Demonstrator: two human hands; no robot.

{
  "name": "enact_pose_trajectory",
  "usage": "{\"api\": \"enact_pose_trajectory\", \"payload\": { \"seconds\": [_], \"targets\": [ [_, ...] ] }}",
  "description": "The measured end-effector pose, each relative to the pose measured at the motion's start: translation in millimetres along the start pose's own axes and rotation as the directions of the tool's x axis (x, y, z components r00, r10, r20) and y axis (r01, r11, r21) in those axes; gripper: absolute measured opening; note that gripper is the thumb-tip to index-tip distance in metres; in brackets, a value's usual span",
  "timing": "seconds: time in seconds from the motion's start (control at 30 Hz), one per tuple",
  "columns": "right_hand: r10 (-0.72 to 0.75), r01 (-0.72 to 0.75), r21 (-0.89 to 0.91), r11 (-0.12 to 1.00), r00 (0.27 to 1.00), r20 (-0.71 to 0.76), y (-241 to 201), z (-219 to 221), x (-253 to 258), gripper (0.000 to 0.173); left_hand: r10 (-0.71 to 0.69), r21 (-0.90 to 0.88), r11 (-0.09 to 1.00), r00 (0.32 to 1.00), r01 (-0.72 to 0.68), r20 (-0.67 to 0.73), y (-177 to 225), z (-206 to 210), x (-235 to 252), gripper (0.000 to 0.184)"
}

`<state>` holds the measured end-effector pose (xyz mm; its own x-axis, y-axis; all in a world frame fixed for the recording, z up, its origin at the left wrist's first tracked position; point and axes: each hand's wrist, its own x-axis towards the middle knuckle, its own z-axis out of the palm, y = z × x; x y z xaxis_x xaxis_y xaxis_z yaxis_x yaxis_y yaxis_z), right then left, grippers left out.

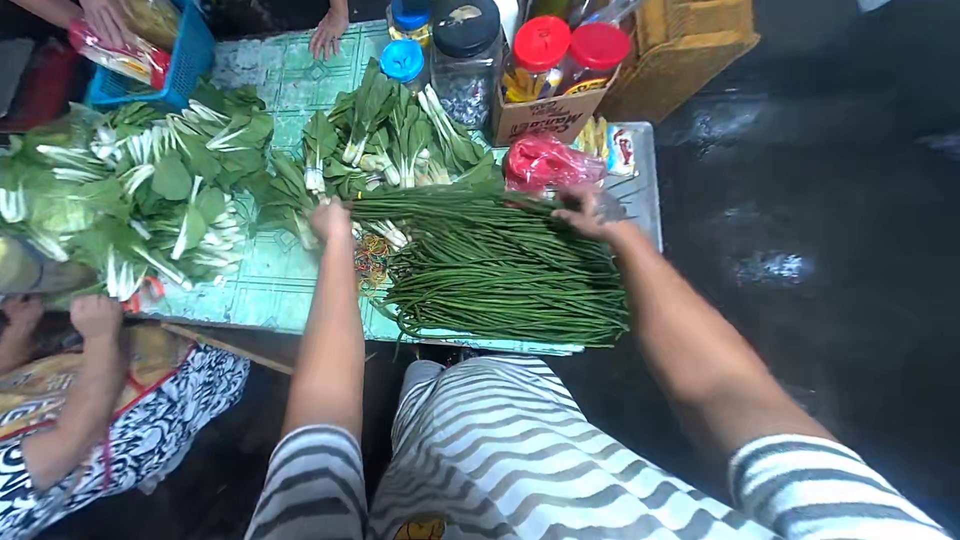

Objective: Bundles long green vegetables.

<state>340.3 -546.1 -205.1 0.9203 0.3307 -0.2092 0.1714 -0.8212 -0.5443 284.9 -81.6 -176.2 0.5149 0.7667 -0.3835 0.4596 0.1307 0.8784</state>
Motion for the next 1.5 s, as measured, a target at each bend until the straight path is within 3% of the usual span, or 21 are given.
{"api": "enact_pose_trajectory", "payload": {
  "seconds": [0.2,0.37,0.47,0.6,0.67,0.73,0.87,0.97,1.03,1.1,1.17,1.3,1.43,1.5],
  "targets": [
    [0.087,-0.105,-0.084,0.991,0.976,-0.199,10.5,45.0,1.8,0.04,0.083,0.112,0.99,0.997,-0.083,0.005,-75.2,-30.1,-42.0,0.043],
    [0.133,-0.148,-0.02,0.989,0.932,-0.337,-45.4,46.2,-30.8,0.043,0.025,0.57,0.822,0.999,-0.007,-0.024,-125.8,-91.1,-30.9,0.04],
    [0.07,-0.038,0.115,0.993,0.956,-0.287,-90.4,72.3,-58.5,0.038,-0.014,0.662,0.749,0.999,-0.018,0.043,-139.0,-107.8,-18.8,0.044],
    [-0.153,0.19,0.261,0.946,0.976,-0.157,-150.0,131.2,-92.3,0.027,0.041,0.702,0.697,0.986,-0.144,0.162,-148.2,-117.7,-8.5,0.039],
    [-0.248,0.289,0.269,0.919,0.953,-0.176,-175.7,157.7,-99.5,0.021,0.09,0.663,0.722,0.977,-0.197,0.193,-154.3,-125.1,-5.0,0.042],
    [-0.252,0.285,0.139,0.948,0.943,-0.219,-188.8,172.3,-102.3,0.022,0.182,0.571,0.777,0.963,-0.265,0.2,-160.5,-130.0,-11.7,0.047],
    [-0.131,0.068,-0.237,0.969,0.956,-0.262,-187.9,167.3,-82.1,0.044,0.355,0.417,0.789,0.888,-0.452,0.291,-157.0,-126.0,-38.6,0.037],
    [-0.118,0.081,-0.38,0.922,0.99,-0.075,-191.5,150.7,-63.6,0.053,0.347,0.297,0.762,0.751,-0.575,0.562,-150.7,-112.3,-55.8,0.025],
    [-0.092,0.122,-0.419,0.9,0.992,0.091,-195.8,143.1,-51.8,0.039,0.333,0.213,0.736,0.617,-0.643,0.713,-152.6,-101.7,-64.7,0.02],
    [-0.091,0.15,-0.403,0.903,0.983,0.163,-202.2,132.4,-44.8,0.027,0.335,0.141,0.738,0.539,-0.661,0.773,-159.7,-92.9,-71.4,0.017],
    [-0.096,0.139,-0.369,0.919,0.987,0.132,-204.1,119.4,-41.0,0.024,0.332,0.114,0.764,0.539,-0.635,0.774,-164.1,-88.1,-77.0,0.018],
    [-0.124,0.119,-0.268,0.956,0.992,0.001,-196.4,97.2,-40.2,0.024,0.319,0.125,0.81,0.609,-0.573,0.726,-169.7,-85.7,-86.2,0.02],
    [-0.123,0.115,-0.133,0.984,0.991,-0.052,-190.4,88.2,-38.9,0.024,0.331,0.045,0.844,0.586,-0.534,0.739,-159.9,-70.0,-97.6,0.023],
    [-0.111,0.108,-0.062,0.992,0.992,-0.052,-186.5,84.6,-39.1,0.027,0.341,-0.055,0.891,0.586,-0.45,0.735,-140.2,-56.6,-108.5,0.022]
  ]
}}
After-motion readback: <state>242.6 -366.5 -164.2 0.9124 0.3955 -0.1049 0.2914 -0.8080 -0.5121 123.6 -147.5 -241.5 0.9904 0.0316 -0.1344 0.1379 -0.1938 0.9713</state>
